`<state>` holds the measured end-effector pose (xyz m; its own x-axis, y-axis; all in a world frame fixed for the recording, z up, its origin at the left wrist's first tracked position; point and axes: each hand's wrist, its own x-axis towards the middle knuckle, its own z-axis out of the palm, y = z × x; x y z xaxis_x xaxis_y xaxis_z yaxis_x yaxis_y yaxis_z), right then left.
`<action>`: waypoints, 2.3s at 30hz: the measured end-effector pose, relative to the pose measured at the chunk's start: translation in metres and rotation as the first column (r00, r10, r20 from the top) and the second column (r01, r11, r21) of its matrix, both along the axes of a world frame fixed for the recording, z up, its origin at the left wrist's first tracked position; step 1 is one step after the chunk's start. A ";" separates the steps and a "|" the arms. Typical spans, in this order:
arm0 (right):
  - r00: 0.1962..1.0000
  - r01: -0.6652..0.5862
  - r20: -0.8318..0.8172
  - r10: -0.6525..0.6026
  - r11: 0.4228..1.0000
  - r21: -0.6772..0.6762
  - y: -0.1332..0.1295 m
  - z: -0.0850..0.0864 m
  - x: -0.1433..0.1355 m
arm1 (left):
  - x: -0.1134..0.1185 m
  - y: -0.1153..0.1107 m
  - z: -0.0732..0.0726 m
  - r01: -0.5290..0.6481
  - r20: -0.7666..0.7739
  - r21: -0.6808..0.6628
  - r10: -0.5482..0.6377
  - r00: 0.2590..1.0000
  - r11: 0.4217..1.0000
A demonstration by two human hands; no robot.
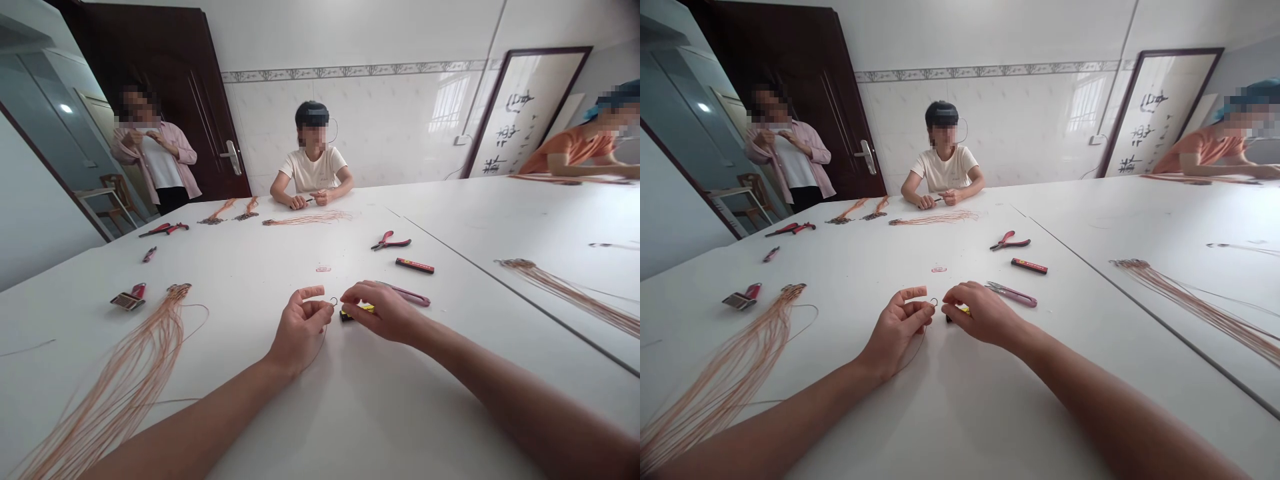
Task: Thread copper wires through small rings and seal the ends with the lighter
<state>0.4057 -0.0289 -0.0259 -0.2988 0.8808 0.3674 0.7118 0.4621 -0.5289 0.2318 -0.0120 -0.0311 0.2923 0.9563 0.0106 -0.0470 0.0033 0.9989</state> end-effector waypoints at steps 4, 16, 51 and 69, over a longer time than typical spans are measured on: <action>0.942 -0.007 0.335 -0.015 0.998 0.064 0.003 -0.002 0.011 | -0.001 0.002 -0.001 -0.020 0.008 -0.022 0.020 1.000 1.000; 0.982 0.168 0.101 -0.158 0.981 -0.098 0.006 -0.005 0.007 | -0.001 0.001 -0.002 -0.034 0.027 -0.015 0.034 0.999 0.999; 0.954 0.005 -0.281 -0.106 0.941 -0.338 0.008 -0.013 -0.003 | 0.002 0.000 -0.002 -0.033 0.065 -0.027 0.035 0.997 0.999; 0.947 0.080 -0.282 -0.151 0.965 -0.250 0.009 -0.013 -0.004 | 0.001 -0.001 -0.001 -0.016 0.074 -0.010 0.017 0.997 1.000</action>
<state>0.4019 -0.0202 -0.0386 -0.0990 0.9740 0.2039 0.5472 0.2245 -0.8063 0.2333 -0.0127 -0.0324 0.2750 0.9612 0.0228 -0.1214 0.0112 0.9925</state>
